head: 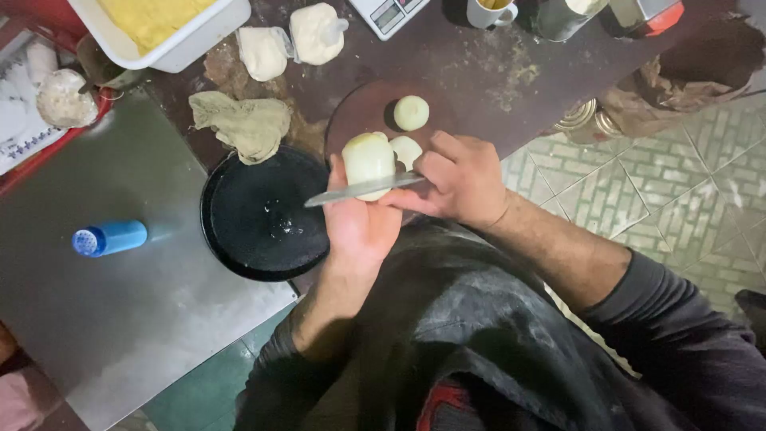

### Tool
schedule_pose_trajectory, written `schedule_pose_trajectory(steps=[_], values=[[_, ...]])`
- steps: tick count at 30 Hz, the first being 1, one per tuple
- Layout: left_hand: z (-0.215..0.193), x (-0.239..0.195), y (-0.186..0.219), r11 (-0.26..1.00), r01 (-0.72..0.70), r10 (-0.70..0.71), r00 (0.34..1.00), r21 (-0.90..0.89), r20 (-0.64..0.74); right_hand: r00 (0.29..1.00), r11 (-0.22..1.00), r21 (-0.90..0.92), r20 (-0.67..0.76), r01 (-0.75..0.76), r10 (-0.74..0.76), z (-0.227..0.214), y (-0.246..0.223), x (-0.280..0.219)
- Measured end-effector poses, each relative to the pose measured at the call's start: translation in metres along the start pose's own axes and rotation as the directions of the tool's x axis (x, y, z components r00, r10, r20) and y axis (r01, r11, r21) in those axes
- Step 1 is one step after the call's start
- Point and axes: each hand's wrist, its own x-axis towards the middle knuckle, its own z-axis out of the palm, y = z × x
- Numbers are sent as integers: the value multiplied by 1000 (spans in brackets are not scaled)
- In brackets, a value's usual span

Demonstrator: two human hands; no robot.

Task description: The recorder peels and then slices an onion into thin strips using a chef's knife on a wooden cutting board.

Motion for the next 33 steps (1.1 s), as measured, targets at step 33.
schedule_pose_trajectory(steps=[33], values=[[-18, 20, 48, 944, -196, 137, 965, 265, 225, 872, 966, 252, 460, 54, -169, -2, -4, -16]])
